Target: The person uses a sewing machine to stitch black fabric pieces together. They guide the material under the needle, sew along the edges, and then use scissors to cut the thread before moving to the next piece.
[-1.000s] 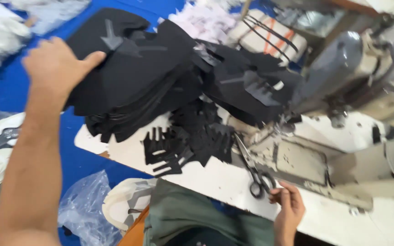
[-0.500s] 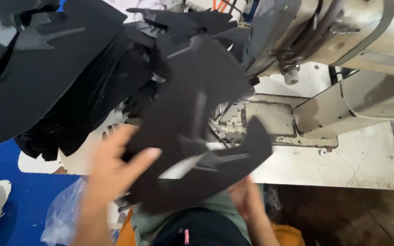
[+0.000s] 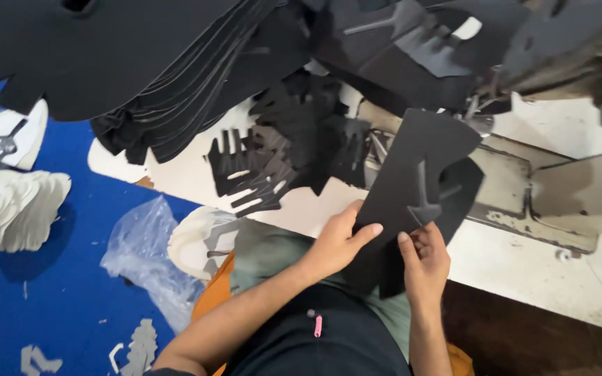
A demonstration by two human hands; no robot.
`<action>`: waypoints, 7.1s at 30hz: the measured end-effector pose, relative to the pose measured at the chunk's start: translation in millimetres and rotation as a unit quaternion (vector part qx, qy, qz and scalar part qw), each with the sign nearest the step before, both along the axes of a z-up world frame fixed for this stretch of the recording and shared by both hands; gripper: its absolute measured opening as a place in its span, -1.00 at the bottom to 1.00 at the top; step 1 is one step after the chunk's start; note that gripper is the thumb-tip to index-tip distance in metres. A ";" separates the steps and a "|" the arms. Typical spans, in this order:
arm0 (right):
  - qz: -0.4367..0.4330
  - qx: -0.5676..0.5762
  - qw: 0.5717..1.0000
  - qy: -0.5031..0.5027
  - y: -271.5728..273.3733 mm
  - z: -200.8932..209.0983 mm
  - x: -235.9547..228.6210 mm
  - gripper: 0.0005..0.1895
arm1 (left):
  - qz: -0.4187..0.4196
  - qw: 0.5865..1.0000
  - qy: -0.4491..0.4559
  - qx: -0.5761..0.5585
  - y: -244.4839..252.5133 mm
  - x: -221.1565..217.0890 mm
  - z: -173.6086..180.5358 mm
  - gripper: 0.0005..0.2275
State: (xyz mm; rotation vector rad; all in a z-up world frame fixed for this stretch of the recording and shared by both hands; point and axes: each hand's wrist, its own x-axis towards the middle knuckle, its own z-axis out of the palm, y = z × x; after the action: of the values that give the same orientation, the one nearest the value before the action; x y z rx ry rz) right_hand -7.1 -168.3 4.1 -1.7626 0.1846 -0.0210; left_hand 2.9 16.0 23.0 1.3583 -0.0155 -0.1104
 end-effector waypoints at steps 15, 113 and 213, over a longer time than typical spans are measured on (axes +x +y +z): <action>0.025 0.086 0.996 -0.015 0.5 -67.5 22.4 -0.69 | 0.218 0.678 -0.176 0.679 188.3 17.0 -19.5 -0.74; 0.068 0.166 0.977 0.114 -23.8 -1.1 17.7 -0.89 | 0.051 0.991 0.110 -0.055 -9.1 10.3 -10.7 -0.79; 0.051 0.036 0.997 0.051 -13.9 -1.4 18.4 -0.91 | 0.097 0.992 0.047 0.066 -11.5 16.3 -1.4 -0.60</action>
State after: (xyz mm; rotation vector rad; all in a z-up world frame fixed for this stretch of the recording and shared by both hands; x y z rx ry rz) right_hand 11.3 -182.3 2.6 -1.6997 0.1669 0.1488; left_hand 19.3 4.5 21.6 1.4788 0.2058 -0.0113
